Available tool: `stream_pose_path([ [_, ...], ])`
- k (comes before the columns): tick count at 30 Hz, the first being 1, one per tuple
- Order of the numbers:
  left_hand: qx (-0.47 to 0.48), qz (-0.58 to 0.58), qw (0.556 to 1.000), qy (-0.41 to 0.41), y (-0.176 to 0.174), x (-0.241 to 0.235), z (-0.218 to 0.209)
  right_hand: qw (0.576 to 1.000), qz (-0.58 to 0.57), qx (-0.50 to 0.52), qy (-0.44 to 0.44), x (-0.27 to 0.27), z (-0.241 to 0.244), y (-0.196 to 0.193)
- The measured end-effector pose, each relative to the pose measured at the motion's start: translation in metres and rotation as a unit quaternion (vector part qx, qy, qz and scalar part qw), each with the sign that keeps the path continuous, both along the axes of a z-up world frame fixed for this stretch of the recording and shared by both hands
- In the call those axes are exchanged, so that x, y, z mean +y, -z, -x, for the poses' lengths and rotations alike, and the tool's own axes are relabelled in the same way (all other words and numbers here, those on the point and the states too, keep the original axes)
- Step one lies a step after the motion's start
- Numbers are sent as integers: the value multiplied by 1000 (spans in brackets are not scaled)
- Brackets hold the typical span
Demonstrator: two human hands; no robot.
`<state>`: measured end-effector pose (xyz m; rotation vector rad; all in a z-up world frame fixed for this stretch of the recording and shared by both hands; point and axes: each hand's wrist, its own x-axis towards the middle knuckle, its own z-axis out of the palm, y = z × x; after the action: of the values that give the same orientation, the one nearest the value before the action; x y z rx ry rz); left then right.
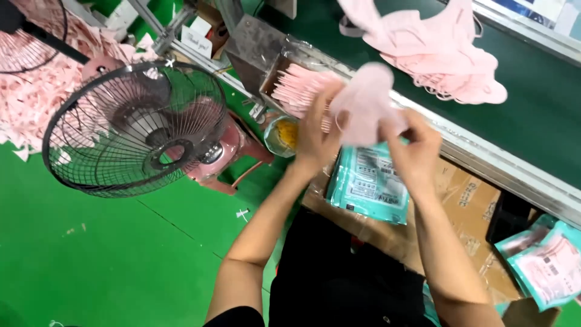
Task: Packing face masks into plastic bags on a conveyor belt.
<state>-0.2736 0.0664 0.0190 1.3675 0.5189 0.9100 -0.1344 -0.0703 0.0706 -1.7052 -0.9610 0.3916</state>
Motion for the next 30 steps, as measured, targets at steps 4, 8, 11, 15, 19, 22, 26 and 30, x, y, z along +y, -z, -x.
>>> stream_pose_path([
  [4, 133, -445, 874, -141, -4, 52, 0, 947, -57, -314, 48, 41, -25, -13],
  [8, 231, -444, 864, -60, 41, 61, 0, 879, 1, -477, -25, 97, -35, 3],
  [11, 179, -426, 881, -97, 7, 29, 27, 838, 134, -512, -129, 133, -17, 40],
  [15, 116, -334, 913, -204, -42, 3, 7, 848, 201, -452, -191, 169, -15, 107],
  [19, 86, -348, 929, -91, -74, 3, -53, 852, -48, -480, -203, 144, -35, 70],
  [22, 75, -323, 943, -20, -56, 11, -107, 935, 13, -331, -129, 57, -91, -2],
  [26, 114, -417, 901, 50, -17, 9, -178, 905, 89, -331, 252, -64, -203, 31],
  [30, 156, -403, 897, 99, 32, -23, -244, 907, 202, -133, 344, -94, -267, 94],
])
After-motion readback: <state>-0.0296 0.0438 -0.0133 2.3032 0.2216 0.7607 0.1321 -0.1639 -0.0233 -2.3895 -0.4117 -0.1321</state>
